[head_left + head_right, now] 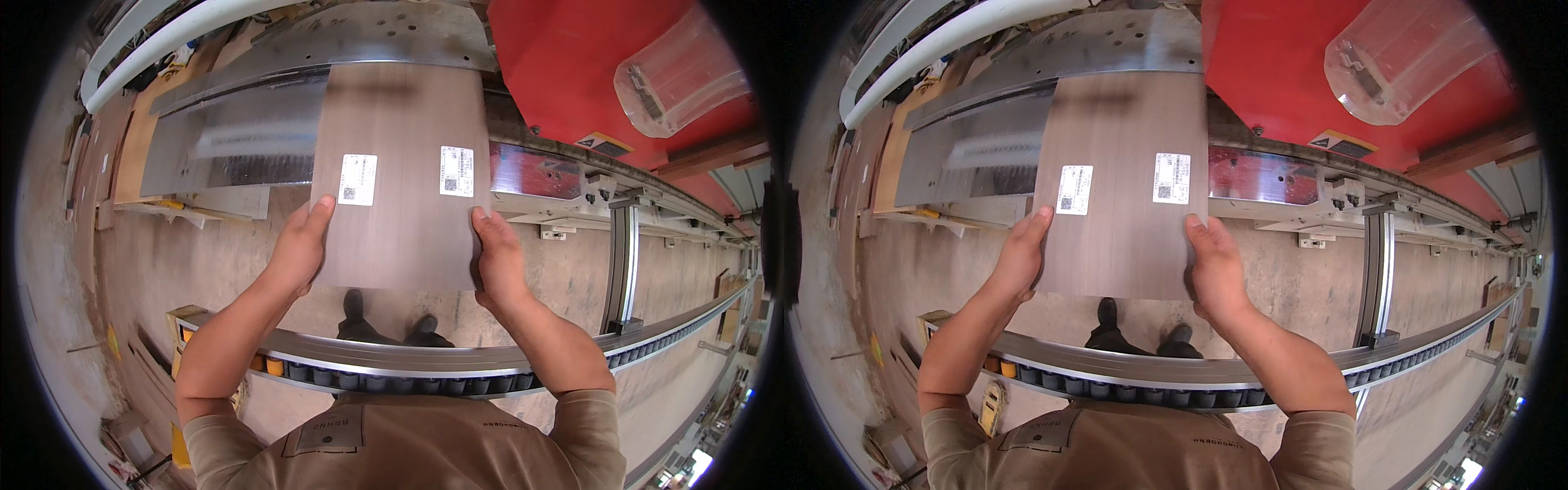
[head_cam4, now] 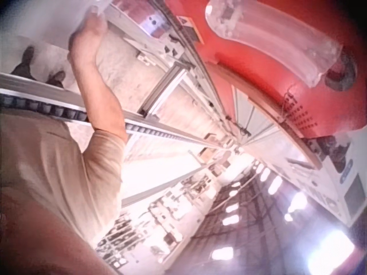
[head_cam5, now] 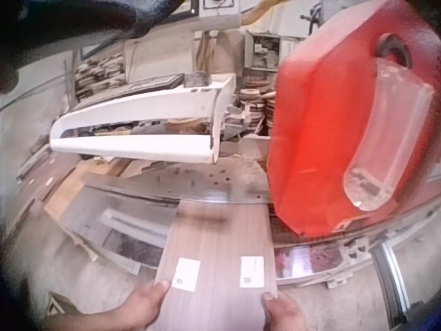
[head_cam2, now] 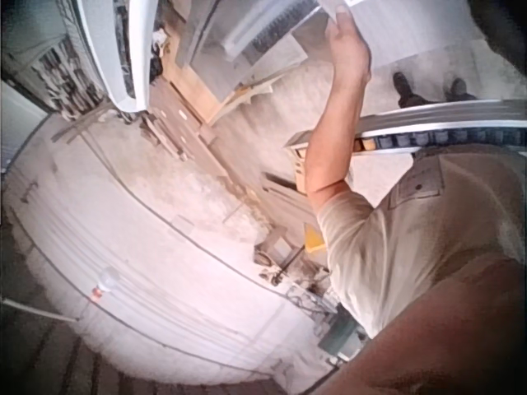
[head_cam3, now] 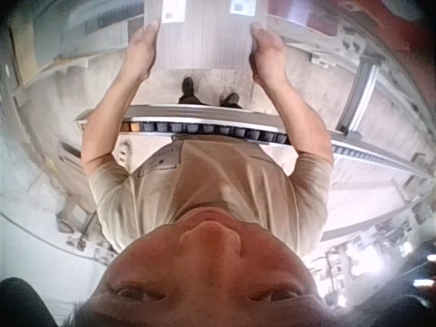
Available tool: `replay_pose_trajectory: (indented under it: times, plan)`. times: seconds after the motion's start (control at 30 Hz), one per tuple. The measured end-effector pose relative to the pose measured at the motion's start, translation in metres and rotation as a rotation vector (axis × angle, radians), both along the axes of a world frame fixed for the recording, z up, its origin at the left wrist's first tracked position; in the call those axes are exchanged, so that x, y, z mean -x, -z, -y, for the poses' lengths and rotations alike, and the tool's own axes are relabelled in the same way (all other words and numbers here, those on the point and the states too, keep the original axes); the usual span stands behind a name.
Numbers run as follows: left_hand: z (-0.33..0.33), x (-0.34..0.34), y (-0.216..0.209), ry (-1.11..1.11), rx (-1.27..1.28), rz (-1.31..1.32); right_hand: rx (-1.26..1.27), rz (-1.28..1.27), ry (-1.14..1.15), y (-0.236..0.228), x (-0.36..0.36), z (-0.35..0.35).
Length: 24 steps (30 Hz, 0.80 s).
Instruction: The person picks up flat wooden panels from a pile and places them onto a conveyor belt. They then walk to a workbench and use a handheld tool to scrape or clean the surface of the panels before stacking them.
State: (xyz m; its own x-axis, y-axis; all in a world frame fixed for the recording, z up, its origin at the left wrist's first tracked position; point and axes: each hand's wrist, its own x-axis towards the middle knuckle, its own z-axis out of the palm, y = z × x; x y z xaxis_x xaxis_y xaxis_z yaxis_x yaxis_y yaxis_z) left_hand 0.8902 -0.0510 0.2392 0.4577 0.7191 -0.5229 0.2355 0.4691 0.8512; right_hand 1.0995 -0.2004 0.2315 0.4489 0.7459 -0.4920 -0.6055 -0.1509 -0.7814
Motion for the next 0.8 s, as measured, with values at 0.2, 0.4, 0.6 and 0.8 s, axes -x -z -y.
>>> replay_pose_trajectory:
  times: [0.2, 0.4, 0.6, 0.8]
  plan:
    - [0.012, -0.019, 0.006, 0.013, -0.04, 0.066, 0.081, 0.106, 0.013, -0.004, -0.016, 0.012]
    - [0.023, -0.041, 0.023, 0.11, -0.204, -0.091, 0.162, 0.154, 0.05, -0.012, -0.041, 0.029]
    - [0.053, -0.088, 0.035, 0.091, -0.287, -0.001, 0.14, 0.197, 0.065, -0.007, -0.085, 0.059]
    - [0.089, -0.153, 0.051, 0.135, -0.272, 0.057, 0.175, 0.243, 0.105, -0.009, -0.148, 0.1]
